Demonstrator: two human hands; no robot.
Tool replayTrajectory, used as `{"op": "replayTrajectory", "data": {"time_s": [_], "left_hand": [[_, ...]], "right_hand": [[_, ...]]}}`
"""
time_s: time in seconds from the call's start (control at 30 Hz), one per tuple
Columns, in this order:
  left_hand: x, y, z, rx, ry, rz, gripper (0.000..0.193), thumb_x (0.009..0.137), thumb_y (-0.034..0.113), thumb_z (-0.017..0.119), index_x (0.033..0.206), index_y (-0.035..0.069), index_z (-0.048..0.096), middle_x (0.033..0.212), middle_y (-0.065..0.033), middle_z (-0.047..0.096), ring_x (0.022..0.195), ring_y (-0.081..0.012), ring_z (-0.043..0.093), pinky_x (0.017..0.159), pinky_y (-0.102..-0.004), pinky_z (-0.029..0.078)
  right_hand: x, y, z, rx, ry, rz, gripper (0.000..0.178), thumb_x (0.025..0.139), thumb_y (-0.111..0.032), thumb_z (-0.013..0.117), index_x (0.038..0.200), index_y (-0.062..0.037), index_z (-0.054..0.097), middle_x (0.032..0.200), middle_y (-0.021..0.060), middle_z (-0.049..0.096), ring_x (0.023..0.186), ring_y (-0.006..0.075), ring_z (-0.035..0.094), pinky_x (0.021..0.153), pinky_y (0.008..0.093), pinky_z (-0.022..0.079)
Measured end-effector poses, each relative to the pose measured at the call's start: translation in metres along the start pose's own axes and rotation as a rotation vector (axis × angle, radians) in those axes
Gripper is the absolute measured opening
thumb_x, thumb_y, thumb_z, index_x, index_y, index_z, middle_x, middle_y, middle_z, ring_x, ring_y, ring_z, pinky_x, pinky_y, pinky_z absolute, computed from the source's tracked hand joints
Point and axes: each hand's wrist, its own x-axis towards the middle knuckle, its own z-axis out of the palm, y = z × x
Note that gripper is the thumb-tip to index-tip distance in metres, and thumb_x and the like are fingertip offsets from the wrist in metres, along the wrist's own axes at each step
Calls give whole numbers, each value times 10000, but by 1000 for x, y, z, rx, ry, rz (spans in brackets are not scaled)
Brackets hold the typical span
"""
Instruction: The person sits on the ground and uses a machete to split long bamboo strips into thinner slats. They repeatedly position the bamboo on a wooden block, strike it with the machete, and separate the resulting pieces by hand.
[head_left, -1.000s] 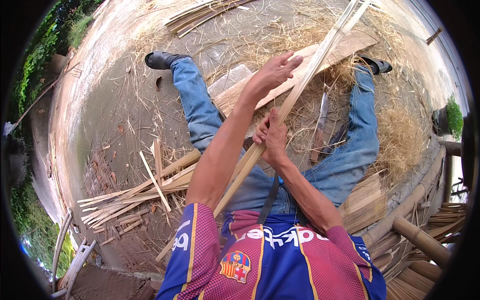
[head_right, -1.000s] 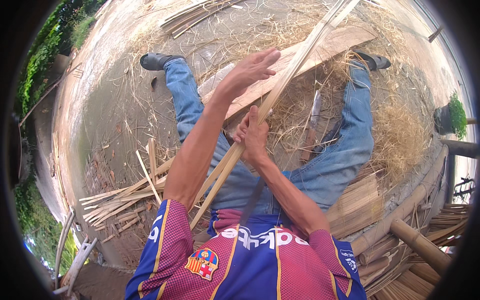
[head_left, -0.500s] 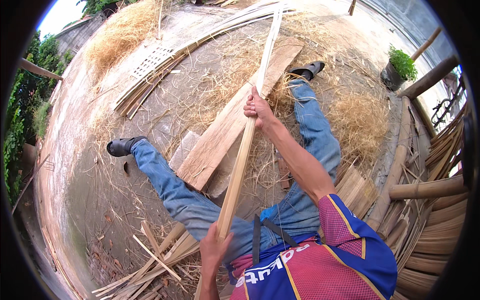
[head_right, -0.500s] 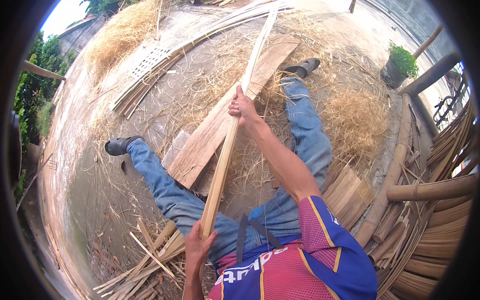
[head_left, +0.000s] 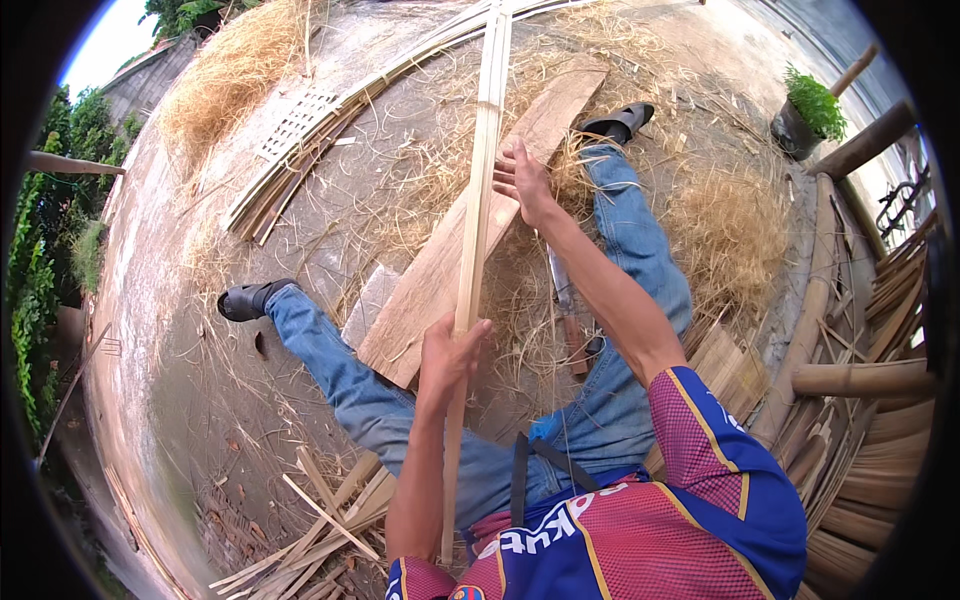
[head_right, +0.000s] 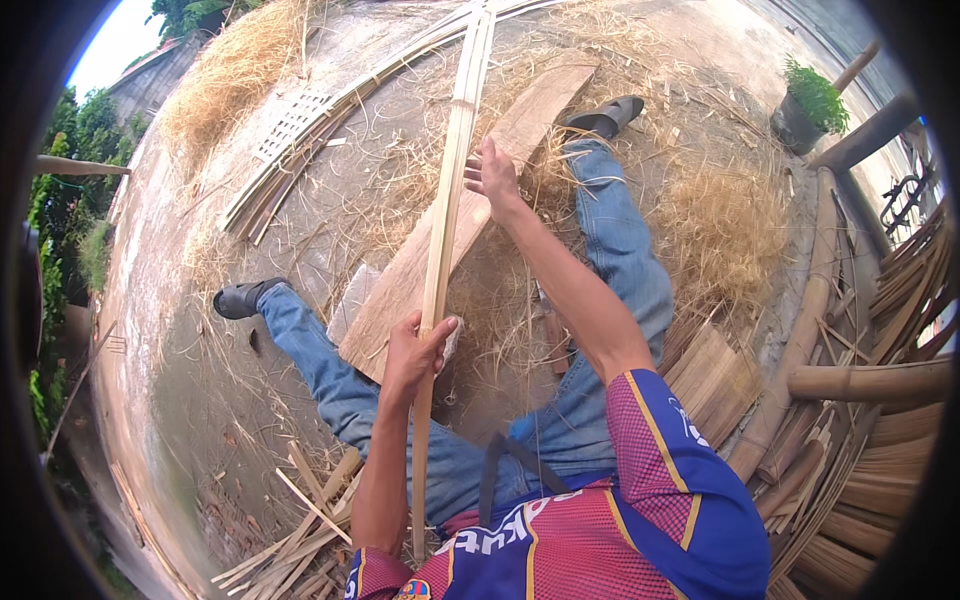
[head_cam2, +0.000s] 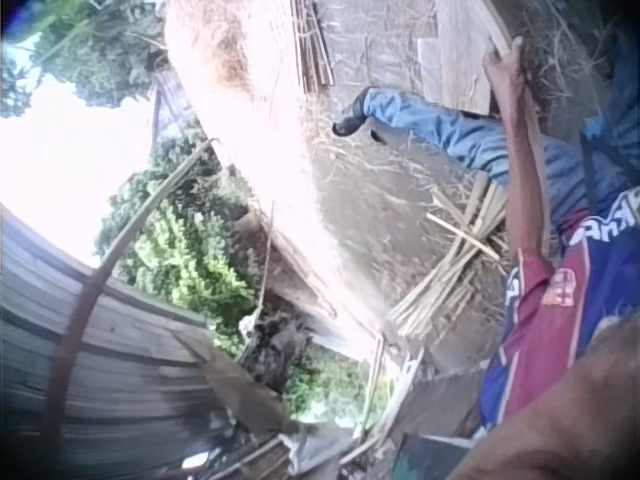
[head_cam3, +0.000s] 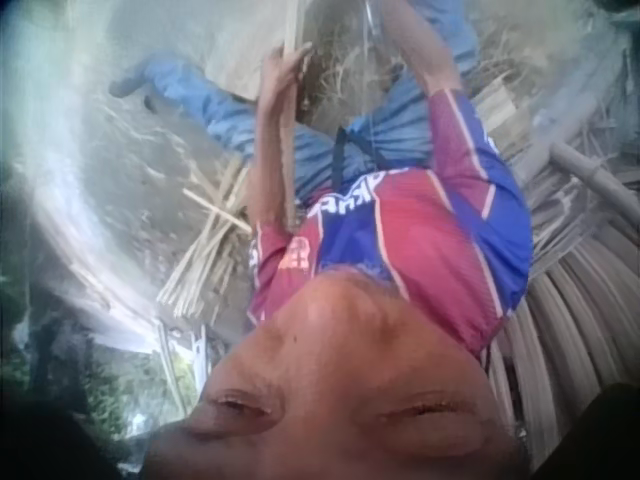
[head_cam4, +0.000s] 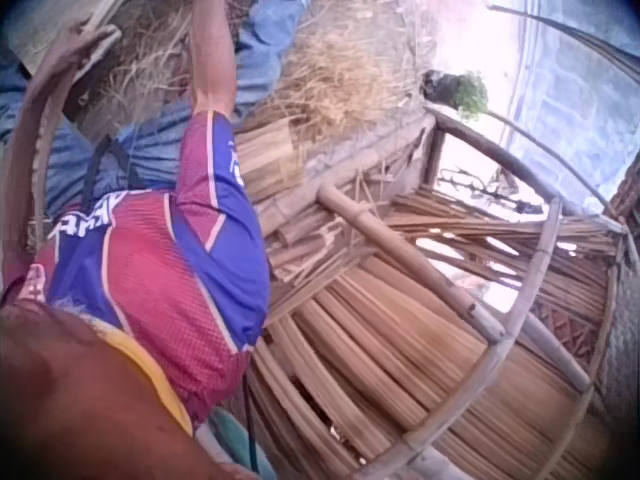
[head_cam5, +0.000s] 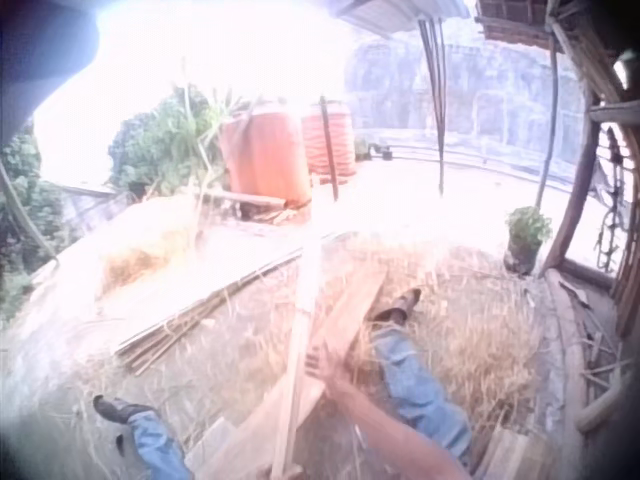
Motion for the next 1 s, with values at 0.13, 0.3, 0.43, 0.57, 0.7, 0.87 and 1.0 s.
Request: {"op": "replayTrajectory", "data": {"time_s": [0.13, 0.3, 0.43, 0.57, 0.7, 0.87, 1.0], "left_hand": [[65, -43, -3, -33, 17, -74, 274, 890, 289, 787, 934, 64, 637, 607, 31, 545, 447, -65, 512, 400, -216, 397], [95, -78, -6, -109, -32, -159, 344, 897, 371, 770, 991, 57, 663, 701, -8, 621, 531, -83, 581, 474, -226, 468], [67, -64, -21, -335, -60, -157, 475, 943, 484, 678, 1114, 42, 639, 945, -103, 697, 760, -129, 667, 652, -266, 557], [-13, -83, -72, -254, 33, -78, 492, 1024, 442, 562, 1290, 28, 589, 1143, -115, 687, 991, -163, 664, 881, -300, 535], [-146, -103, -113, -74, 322, -128, 404, 1029, 354, 584, 1260, 26, 633, 1019, -68, 706, 891, -110, 649, 799, -258, 512], [-275, -144, -113, -20, 513, -426, 377, 1022, 353, 598, 1207, 32, 670, 880, -25, 670, 777, -94, 614, 701, -240, 501], [-297, -171, -85, -451, 397, -430, 403, 1029, 336, 585, 1155, -37, 666, 879, -65, 699, 741, -124, 659, 683, -253, 547]], "right_hand": [[-157, 103, -10, -54, -65, 238, 518, 1069, -482, 387, 1238, -9, 513, 1101, 165, 626, 1005, 243, 656, 841, 368, 578], [-306, 118, 18, -99, -324, 553, 428, 1046, -395, 521, 1211, -1, 536, 1025, 140, 663, 898, 188, 683, 731, 355, 594], [-311, 120, 36, -341, -445, 382, 346, 976, -282, 655, 1135, 20, 598, 957, 112, 693, 801, 174, 691, 651, 316, 579], [-287, 120, 41, -253, -536, 438, 300, 969, -245, 664, 1061, 39, 631, 836, 136, 722, 648, 158, 695, 553, 283, 574], [-275, 110, 44, -214, -494, 526, 299, 949, -227, 701, 1025, 53, 631, 889, 138, 731, 747, 161, 718, 583, 275, 597], [-272, 111, 46, -186, -438, 545, 308, 911, -236, 760, 937, 1, 565, 873, 158, 722, 699, 161, 711, 558, 260, 592], [-272, 110, 47, -225, -452, 546, 297, 922, -255, 751, 930, -11, 583, 879, 146, 728, 679, 154, 706, 558, 245, 577]]}}
